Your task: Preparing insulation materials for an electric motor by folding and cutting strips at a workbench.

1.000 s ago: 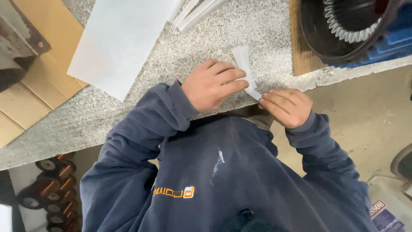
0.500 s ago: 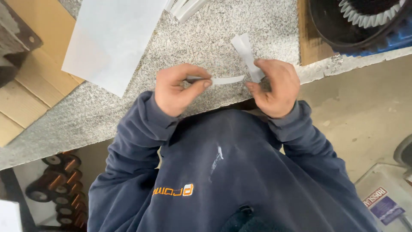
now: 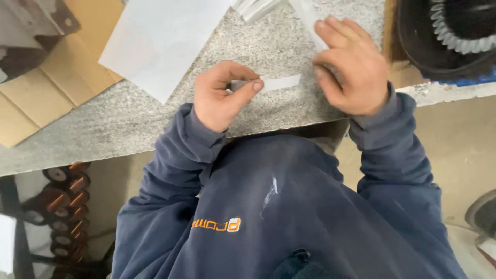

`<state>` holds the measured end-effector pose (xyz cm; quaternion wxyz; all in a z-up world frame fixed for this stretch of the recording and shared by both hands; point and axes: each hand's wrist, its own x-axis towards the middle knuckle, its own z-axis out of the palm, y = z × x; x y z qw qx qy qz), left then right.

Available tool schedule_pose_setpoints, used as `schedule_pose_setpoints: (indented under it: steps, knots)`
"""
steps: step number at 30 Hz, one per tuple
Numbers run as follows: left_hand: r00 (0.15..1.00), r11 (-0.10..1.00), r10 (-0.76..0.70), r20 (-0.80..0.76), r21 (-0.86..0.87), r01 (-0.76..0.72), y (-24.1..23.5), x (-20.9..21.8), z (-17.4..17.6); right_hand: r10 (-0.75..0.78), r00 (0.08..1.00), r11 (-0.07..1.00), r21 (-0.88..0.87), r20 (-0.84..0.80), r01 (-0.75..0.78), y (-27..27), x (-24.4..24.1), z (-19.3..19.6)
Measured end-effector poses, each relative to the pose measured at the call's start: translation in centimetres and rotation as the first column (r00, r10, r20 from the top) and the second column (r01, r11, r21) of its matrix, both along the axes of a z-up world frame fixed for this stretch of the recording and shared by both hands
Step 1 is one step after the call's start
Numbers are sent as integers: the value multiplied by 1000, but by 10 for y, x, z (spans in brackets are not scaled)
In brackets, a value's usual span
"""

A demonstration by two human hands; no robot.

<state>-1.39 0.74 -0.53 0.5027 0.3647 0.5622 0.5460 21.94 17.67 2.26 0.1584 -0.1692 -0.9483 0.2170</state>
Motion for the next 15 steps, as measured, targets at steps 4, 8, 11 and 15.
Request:
schedule_pose_setpoints:
  steps: [4,8,11,15]
  knots:
    - [988,995,-70,-135,-73,60,-1,6,1,-54,987,975,-220,-152,20,-34,-18,9]
    - [992,992,-127,-1,-22,127,1,12,-1,-85,992,934,-355,-89,48,-57,-15,-11]
    - [980,980,-200,-3,17,200,1,12,0,-183,981,908,-392,-57,147,-63,-8,-11]
    - [950,954,-298,-93,9,300,1,13,1,-217,970,930,-324,-106,173,-65,-2,-5]
